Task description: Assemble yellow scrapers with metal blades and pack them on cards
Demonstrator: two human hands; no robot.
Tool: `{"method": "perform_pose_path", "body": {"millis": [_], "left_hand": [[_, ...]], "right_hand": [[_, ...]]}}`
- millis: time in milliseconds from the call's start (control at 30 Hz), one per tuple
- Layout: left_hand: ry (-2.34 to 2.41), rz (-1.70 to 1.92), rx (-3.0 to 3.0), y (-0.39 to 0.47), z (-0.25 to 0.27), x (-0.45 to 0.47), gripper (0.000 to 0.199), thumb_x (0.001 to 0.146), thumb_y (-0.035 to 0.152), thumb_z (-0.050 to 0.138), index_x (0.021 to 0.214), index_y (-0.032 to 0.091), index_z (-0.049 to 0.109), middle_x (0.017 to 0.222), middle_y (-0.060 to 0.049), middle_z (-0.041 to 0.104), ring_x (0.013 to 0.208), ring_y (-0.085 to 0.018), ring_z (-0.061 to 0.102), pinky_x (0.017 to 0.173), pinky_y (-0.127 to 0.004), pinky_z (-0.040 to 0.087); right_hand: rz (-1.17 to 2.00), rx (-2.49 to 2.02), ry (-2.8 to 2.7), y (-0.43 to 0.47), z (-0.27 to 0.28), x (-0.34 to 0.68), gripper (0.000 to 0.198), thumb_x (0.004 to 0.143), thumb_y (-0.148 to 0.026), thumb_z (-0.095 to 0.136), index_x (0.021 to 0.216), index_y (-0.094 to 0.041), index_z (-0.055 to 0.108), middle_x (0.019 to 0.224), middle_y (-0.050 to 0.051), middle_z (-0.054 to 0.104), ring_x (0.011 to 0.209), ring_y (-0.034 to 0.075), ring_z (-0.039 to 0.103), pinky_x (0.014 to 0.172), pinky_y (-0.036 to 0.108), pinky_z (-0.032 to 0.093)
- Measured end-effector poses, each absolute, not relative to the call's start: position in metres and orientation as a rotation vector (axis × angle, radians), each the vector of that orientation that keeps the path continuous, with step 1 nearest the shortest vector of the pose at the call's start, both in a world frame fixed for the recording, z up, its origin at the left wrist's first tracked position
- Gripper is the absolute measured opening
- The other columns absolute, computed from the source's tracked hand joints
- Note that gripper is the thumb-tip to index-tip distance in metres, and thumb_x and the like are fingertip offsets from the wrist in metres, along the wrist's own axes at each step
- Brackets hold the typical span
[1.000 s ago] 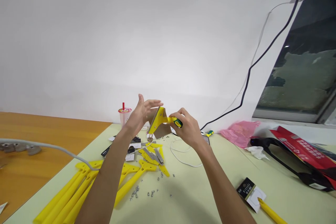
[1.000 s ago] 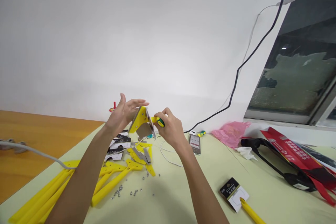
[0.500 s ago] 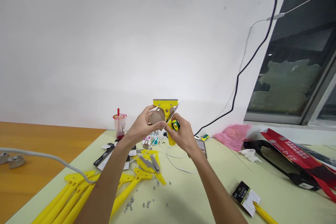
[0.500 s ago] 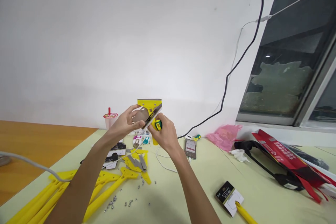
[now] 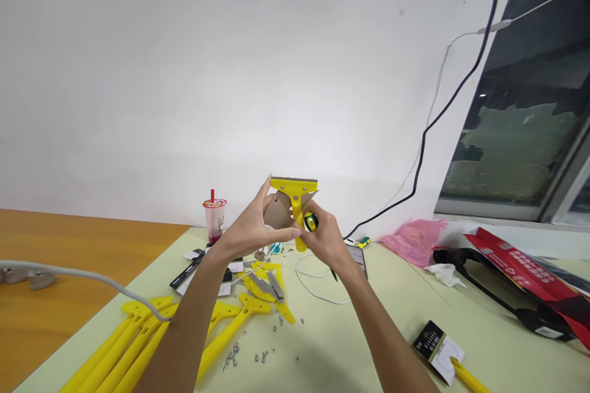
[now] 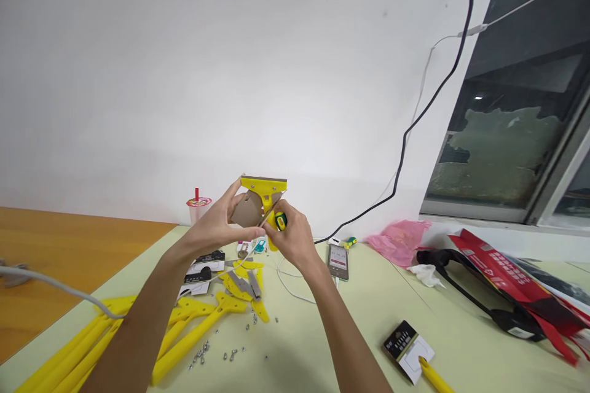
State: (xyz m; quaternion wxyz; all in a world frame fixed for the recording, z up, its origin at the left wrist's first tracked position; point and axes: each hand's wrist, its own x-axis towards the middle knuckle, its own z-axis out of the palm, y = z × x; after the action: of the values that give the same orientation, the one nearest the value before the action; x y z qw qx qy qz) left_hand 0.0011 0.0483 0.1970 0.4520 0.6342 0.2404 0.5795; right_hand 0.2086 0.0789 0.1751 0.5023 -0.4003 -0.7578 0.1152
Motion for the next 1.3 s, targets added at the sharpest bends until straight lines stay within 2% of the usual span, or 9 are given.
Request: {"method": "perform_pose_path", "body": {"millis": [133,267,400,533,667,833,1000,1200,1300], "left_hand": [[0.826,1.511,1.63,0.052,0.2,0.001,0.12,0.077,0.022,0.093,0.178,0.024,0.029,0.145,-0.019,0.072,0.134,-0.037,0.07,0.11,-0.044,0.056],[0.854,1.647,1.543,0.057,0.204,-0.002,0.101,0.075,0.031,0.097,0.165,0.021,0.05,0.13,-0.015,0.078,0.116,-0.033,0.077,0.098,-0.041,0.059],[0.703,1.765,1.427,0.058,0.207,-0.006,0.078,0.072,0.035,0.101,0.141,0.02,0.069,0.128,-0.013,0.079,0.107,-0.028,0.077,0.092,-0.036,0.06],[0.557,1.813,1.308,0.059,0.207,-0.004,0.071,0.071,0.03,0.104,0.133,0.019,0.071,0.114,-0.008,0.082,0.101,-0.021,0.077,0.091,-0.031,0.06],[0.401,1.793,1.182,0.064,0.205,0.007,0.063,0.076,0.029,0.102,0.129,0.021,0.07,0.108,-0.004,0.082,0.103,-0.019,0.078,0.096,-0.03,0.061],[0.307,1.696,1.1,0.072,0.198,0.024,0.044,0.083,0.04,0.096,0.115,0.019,0.075,0.124,-0.01,0.082,0.126,-0.026,0.076,0.11,-0.036,0.059],[0.301,1.498,1.092,0.075,0.184,0.026,0.046,0.084,0.046,0.091,0.118,0.017,0.081,0.137,-0.016,0.079,0.135,-0.037,0.071,0.113,-0.046,0.058],[0.195,1.506,0.986,0.08,0.18,0.024,0.039,0.092,0.037,0.079,0.124,0.015,0.08,0.139,-0.019,0.077,0.137,-0.034,0.07,0.116,-0.044,0.058],[0.26,1.503,0.876,0.083,0.183,0.021,0.028,0.094,0.028,0.074,0.118,0.015,0.079,0.132,-0.017,0.08,0.131,-0.031,0.074,0.114,-0.043,0.06]], "right_hand": [[0.239,-0.981,-1.874,0.08,0.175,0.21,0.028,0.091,-0.05,0.077,0.094,-0.024,0.067,0.097,0.003,0.075,0.087,0.022,0.066,0.079,0.034,0.046],[0.264,-0.922,-1.933,0.079,0.175,0.212,0.034,0.092,-0.056,0.081,0.096,-0.024,0.07,0.1,0.003,0.075,0.089,0.022,0.066,0.08,0.034,0.048],[0.402,-0.926,-2.002,0.074,0.178,0.216,0.038,0.094,-0.059,0.081,0.094,-0.024,0.067,0.088,-0.001,0.07,0.074,0.017,0.06,0.067,0.03,0.045],[0.635,-0.883,-2.091,0.062,0.185,0.216,0.04,0.095,-0.06,0.078,0.093,-0.024,0.063,0.086,-0.002,0.07,0.07,0.015,0.058,0.06,0.027,0.043],[0.829,-0.752,-2.159,0.048,0.191,0.213,0.032,0.103,-0.054,0.068,0.11,-0.023,0.074,0.097,0.002,0.077,0.069,0.015,0.061,0.058,0.028,0.046],[0.561,-0.81,-2.069,0.05,0.186,0.206,0.031,0.093,-0.05,0.081,0.089,-0.023,0.065,0.081,-0.003,0.065,0.071,0.014,0.053,0.063,0.028,0.043],[0.38,-0.836,-2.027,0.06,0.178,0.2,0.037,0.091,-0.05,0.081,0.088,-0.025,0.055,0.077,-0.005,0.058,0.067,0.014,0.042,0.063,0.029,0.037],[0.277,-0.888,-2.064,0.064,0.175,0.199,0.041,0.092,-0.056,0.08,0.085,-0.025,0.054,0.074,-0.006,0.057,0.064,0.014,0.039,0.06,0.029,0.033],[0.28,-0.943,-2.143,0.062,0.176,0.204,0.034,0.095,-0.056,0.077,0.09,-0.026,0.062,0.072,-0.006,0.059,0.063,0.015,0.043,0.06,0.028,0.034]]}}
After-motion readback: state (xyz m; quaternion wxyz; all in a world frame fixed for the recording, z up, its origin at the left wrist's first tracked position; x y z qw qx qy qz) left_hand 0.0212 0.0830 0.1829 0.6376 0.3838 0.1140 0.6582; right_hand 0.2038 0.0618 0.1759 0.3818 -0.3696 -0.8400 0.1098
